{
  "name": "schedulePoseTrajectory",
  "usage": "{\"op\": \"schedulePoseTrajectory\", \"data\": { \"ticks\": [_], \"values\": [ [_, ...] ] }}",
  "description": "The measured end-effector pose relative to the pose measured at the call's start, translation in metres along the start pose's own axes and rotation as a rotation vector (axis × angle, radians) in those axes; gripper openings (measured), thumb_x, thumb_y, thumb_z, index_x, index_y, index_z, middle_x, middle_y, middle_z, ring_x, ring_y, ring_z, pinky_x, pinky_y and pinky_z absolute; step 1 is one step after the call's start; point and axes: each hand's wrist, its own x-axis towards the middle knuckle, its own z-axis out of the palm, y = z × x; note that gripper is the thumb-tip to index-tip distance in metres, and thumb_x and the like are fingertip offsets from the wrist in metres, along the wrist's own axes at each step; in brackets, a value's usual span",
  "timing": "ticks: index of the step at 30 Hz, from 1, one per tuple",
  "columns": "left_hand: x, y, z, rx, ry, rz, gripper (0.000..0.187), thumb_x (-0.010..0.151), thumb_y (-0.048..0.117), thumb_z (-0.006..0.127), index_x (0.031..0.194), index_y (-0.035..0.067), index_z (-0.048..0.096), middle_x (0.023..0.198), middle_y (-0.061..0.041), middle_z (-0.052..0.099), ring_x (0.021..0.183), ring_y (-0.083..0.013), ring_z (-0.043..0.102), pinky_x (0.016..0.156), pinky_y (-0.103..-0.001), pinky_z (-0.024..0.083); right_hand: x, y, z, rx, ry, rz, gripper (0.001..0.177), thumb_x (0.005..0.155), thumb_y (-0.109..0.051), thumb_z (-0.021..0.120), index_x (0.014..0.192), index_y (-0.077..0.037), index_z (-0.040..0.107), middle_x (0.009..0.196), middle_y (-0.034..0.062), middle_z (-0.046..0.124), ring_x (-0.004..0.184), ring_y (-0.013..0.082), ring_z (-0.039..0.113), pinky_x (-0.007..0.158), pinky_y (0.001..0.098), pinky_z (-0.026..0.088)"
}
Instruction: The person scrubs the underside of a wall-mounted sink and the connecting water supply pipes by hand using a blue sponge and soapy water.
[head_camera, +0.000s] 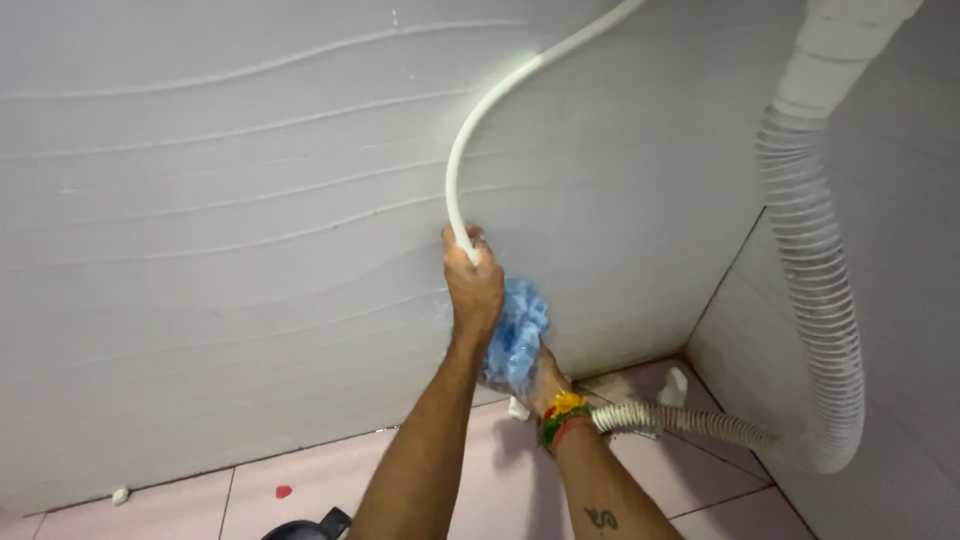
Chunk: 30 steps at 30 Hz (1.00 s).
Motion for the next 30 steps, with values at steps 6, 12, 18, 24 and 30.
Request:
{"op": "schedulePoseTrajectory", "data": {
  "ticks": [6, 12, 18, 24, 30],
  "values": [
    [0.001, -0.002, -0.002, 0.064, 0.007, 0.055, 0.013, 0.097, 0.002, 0.050, 0.110, 0.001, 0.054, 0.081, -0.005, 0.055, 0.067, -0.0125, 0.054, 0.056, -0.031, 0.046, -0.005, -0.061, 0.007, -0.113, 0.052, -0.161, 0.066, 0.088, -0.047, 0.060, 0.142, -0.009, 0.055, 0.138, 0.0153, 0.055, 0.124, 0.0275, 0.052, 0.101, 0.0420, 0.041],
    [-0.006, 0.003, 0.001, 0.074, 0.038, -0.039, 0.011, 0.100, 0.005, 0.050, 0.110, 0.001, 0.054, 0.078, -0.005, 0.056, 0.063, -0.0124, 0.055, 0.054, -0.030, 0.047, -0.037, -0.096, 0.031, -0.147, 0.134, -0.131, 0.075, 0.089, -0.059, 0.056, 0.149, -0.013, 0.052, 0.149, 0.0160, 0.050, 0.135, 0.0280, 0.047, 0.110, 0.0435, 0.037],
    [-0.005, -0.020, 0.000, 0.059, 0.025, 0.082, 0.013, 0.098, 0.003, 0.051, 0.110, 0.001, 0.054, 0.081, -0.005, 0.055, 0.068, -0.0123, 0.054, 0.056, -0.030, 0.047, 0.048, 0.007, -0.032, -0.155, 0.258, 0.065, 0.083, 0.090, -0.052, 0.061, 0.158, -0.013, 0.035, 0.157, 0.0165, 0.047, 0.143, 0.0313, 0.047, 0.113, 0.0424, 0.041],
    [-0.001, -0.024, -0.004, -0.046, -0.106, -0.120, 0.013, 0.101, 0.009, 0.055, 0.110, 0.001, 0.056, 0.070, 0.000, 0.053, 0.056, -0.0086, 0.049, 0.046, -0.027, 0.040, 0.068, 0.037, -0.058, -0.223, 0.320, 0.008, 0.090, 0.089, -0.036, 0.067, 0.161, -0.009, 0.021, 0.152, 0.0200, 0.049, 0.139, 0.0318, 0.050, 0.111, 0.0421, 0.043],
    [-0.012, -0.013, -0.007, -0.073, -0.177, -0.324, 0.021, 0.100, 0.016, 0.057, 0.111, -0.001, 0.061, 0.059, 0.002, 0.052, 0.046, -0.0084, 0.048, 0.041, -0.028, 0.042, -0.016, -0.046, -0.005, -0.138, 0.447, -0.070, 0.083, 0.085, -0.030, 0.071, 0.154, 0.001, 0.038, 0.146, 0.0224, 0.056, 0.133, 0.0326, 0.056, 0.110, 0.0418, 0.045]
  ]
}}
